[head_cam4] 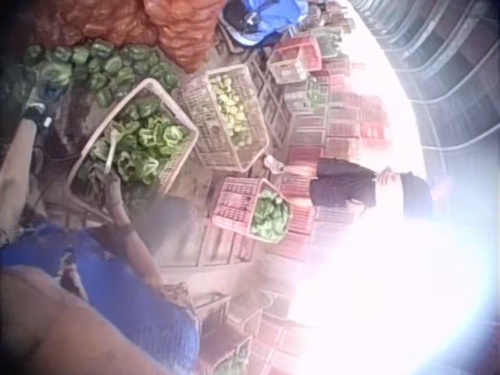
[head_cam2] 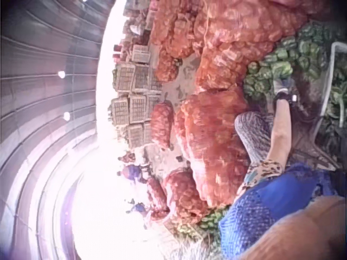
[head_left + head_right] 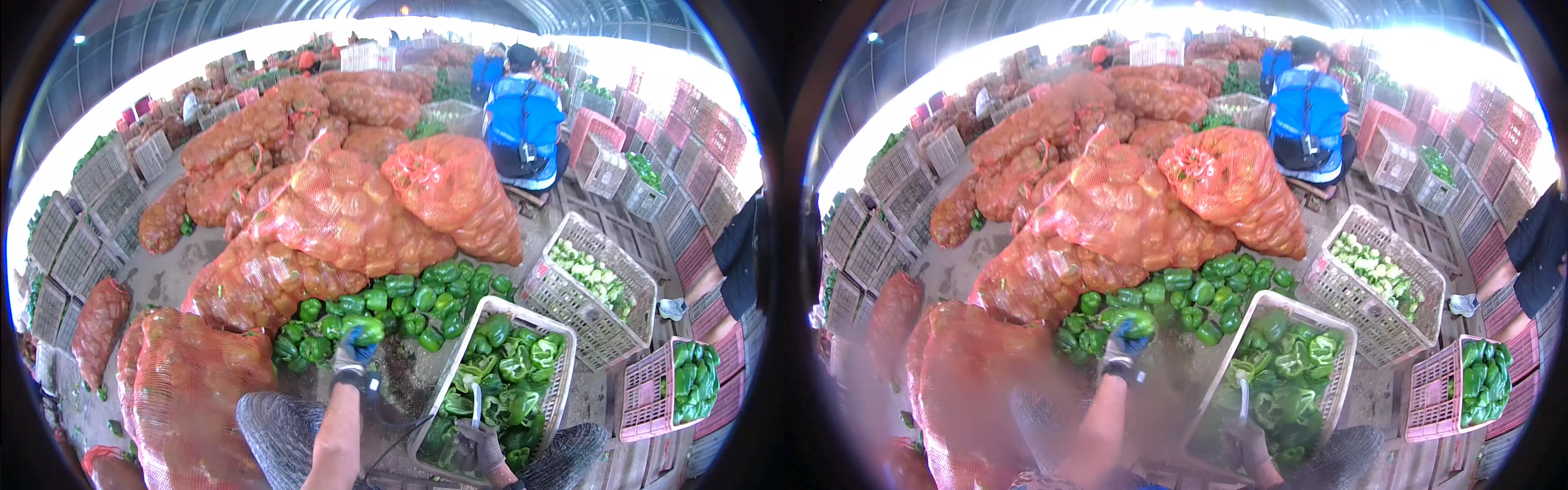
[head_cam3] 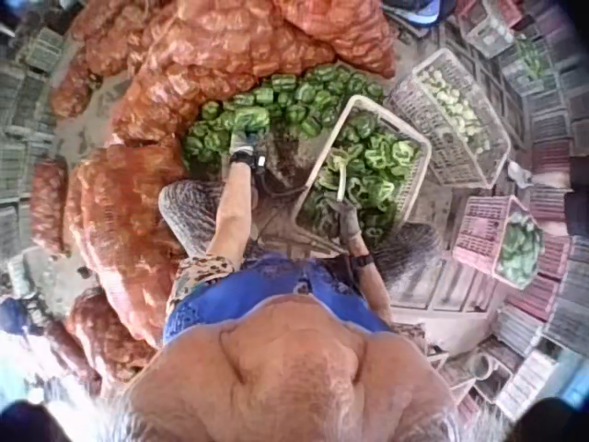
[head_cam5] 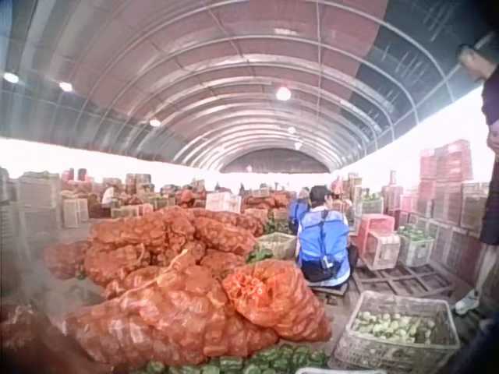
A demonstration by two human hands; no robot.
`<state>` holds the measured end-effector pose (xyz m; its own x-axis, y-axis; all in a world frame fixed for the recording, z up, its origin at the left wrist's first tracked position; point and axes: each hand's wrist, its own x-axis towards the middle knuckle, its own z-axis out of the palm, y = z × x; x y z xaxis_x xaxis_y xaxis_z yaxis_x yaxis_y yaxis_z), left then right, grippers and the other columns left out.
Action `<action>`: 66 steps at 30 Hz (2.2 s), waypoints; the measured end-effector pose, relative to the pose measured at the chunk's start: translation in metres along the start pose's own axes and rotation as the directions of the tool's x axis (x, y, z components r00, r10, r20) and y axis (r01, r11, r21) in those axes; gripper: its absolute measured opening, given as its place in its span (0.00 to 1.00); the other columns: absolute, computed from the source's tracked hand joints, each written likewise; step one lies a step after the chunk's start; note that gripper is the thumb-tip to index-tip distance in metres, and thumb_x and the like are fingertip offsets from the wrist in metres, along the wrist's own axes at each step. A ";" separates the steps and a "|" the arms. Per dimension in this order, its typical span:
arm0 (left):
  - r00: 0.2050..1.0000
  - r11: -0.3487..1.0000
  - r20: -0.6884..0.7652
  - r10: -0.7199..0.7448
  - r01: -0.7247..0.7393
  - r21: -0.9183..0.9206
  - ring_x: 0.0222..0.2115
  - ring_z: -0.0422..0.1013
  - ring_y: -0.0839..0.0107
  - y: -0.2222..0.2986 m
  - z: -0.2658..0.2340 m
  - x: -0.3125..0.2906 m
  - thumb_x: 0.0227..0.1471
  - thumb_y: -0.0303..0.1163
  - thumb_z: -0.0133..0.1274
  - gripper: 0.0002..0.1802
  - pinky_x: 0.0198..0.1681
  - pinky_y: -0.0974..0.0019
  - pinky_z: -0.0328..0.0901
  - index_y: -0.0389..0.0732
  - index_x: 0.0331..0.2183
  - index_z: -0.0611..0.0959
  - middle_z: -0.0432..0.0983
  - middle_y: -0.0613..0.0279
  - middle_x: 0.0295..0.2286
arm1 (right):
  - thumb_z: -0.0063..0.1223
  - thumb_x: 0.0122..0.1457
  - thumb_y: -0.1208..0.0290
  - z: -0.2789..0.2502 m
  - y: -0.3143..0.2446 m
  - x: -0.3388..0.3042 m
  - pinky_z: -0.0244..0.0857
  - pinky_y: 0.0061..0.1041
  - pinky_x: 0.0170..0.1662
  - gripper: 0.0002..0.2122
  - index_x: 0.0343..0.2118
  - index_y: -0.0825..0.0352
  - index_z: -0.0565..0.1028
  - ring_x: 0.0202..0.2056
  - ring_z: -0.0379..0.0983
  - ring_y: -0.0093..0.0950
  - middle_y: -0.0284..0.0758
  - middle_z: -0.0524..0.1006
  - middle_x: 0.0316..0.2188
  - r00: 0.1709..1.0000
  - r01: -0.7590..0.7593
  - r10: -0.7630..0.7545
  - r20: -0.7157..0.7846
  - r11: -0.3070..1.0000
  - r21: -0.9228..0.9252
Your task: The person prepares green bell peppers by hand and using a knife, removing seeds and cores, and placing processed pieces into a plastic bin.
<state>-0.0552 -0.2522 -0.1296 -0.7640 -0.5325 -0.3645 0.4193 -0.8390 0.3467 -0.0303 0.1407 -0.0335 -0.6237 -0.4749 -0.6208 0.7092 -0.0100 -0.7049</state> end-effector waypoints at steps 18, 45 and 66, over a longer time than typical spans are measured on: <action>0.869 0.714 0.385 -0.311 -0.054 0.698 0.41 0.73 0.70 -0.150 0.105 -0.271 0.46 0.20 0.59 0.26 0.47 0.67 0.69 0.36 0.49 0.74 0.77 0.61 0.41 | 0.53 0.56 0.65 -0.022 -0.017 -0.099 0.60 0.14 0.23 0.12 0.40 0.65 0.73 0.23 0.67 0.14 0.25 0.73 0.25 0.937 0.299 -0.327 0.122 0.933 0.203; 0.932 0.720 0.363 -0.005 -0.249 0.648 0.40 0.71 0.73 -0.079 0.140 -0.300 0.45 0.16 0.60 0.26 0.47 0.70 0.69 0.35 0.48 0.72 0.74 0.61 0.42 | 0.56 0.56 0.64 0.029 -0.086 -0.100 0.59 0.20 0.12 0.17 0.43 0.70 0.68 0.11 0.63 0.19 0.29 0.68 0.16 0.874 0.456 -0.381 0.301 0.858 -0.237; 0.879 0.700 0.445 0.170 -0.426 0.573 0.36 0.72 0.75 -0.068 0.131 -0.296 0.44 0.21 0.63 0.23 0.40 0.72 0.69 0.37 0.44 0.75 0.76 0.63 0.38 | 0.48 0.52 0.72 0.181 -0.329 -0.174 0.67 0.45 0.41 0.17 0.45 0.70 0.65 0.37 0.73 0.51 0.55 0.75 0.31 0.103 0.523 -0.759 0.643 -0.509 -0.684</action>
<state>0.0781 -0.0235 0.0679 -0.8187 -0.5608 0.1234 0.3377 -0.2963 0.8934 -0.0954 0.0674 0.3690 -0.3910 -0.6075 0.6914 -0.9118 0.3582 -0.2009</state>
